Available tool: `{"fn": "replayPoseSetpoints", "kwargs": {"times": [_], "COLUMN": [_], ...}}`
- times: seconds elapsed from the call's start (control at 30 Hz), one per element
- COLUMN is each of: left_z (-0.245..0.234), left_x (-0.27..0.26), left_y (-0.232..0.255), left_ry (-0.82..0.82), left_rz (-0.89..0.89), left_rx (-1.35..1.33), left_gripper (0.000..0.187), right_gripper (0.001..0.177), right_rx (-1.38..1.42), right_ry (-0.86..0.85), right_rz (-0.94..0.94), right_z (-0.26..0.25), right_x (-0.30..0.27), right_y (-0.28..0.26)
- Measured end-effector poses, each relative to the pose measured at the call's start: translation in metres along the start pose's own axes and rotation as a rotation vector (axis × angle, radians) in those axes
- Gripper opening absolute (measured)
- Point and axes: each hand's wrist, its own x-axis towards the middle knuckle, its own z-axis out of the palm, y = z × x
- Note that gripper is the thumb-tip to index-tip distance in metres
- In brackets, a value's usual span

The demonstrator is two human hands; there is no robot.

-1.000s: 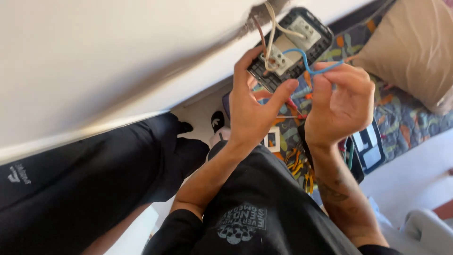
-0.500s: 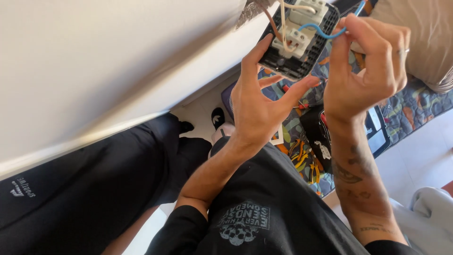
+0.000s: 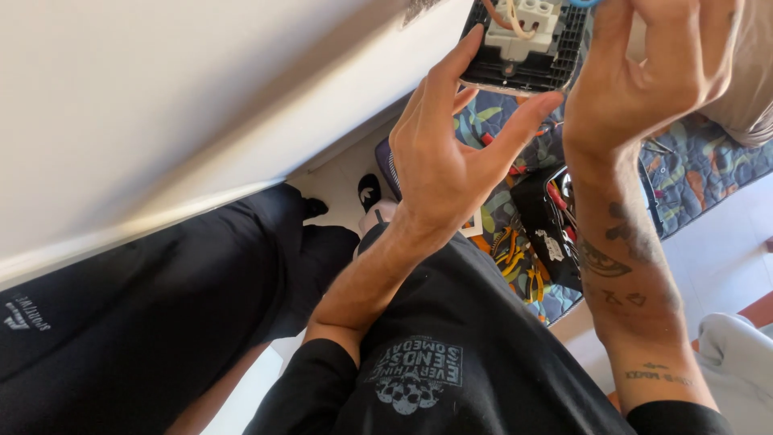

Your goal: Wiring an electrical outlet on a wall using pliers and a screwdriver

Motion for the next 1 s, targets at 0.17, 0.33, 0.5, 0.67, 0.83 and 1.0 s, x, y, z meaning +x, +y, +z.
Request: {"fn": "replayPoseSetpoints", "kwargs": {"times": [0.17, 0.33, 0.5, 0.67, 0.83, 1.0], "left_z": [0.002, 0.002, -0.008, -0.021, -0.048, -0.063], "left_x": [-0.001, 0.002, 0.003, -0.002, 0.005, 0.007], "left_y": [-0.006, -0.005, -0.005, -0.009, -0.021, -0.035], "left_ry": [0.036, 0.050, 0.004, -0.120, -0.226, -0.321], "left_rz": [0.007, 0.049, 0.017, -0.074, -0.115, -0.028], "left_rx": [0.069, 0.049, -0.028, -0.049, -0.189, 0.018], "left_gripper": [0.072, 0.077, 0.083, 0.080, 0.077, 0.082], "right_gripper": [0.018, 0.014, 0.011, 0.013, 0.020, 0.027], "right_rx": [0.137, 0.304, 0.240, 0.257, 0.281, 0.403], "right_ry": [0.080, 0.129, 0.122, 0.177, 0.173, 0.179], "right_rz": [-0.038, 0.208, 0.140, 0.306, 0.344, 0.370], "right_z": [0.014, 0.020, 0.018, 0.025, 0.031, 0.048], "right_x": [-0.008, -0.021, -0.014, -0.034, -0.066, -0.084], "right_y": [0.008, 0.009, -0.031, -0.047, -0.053, -0.049]}}
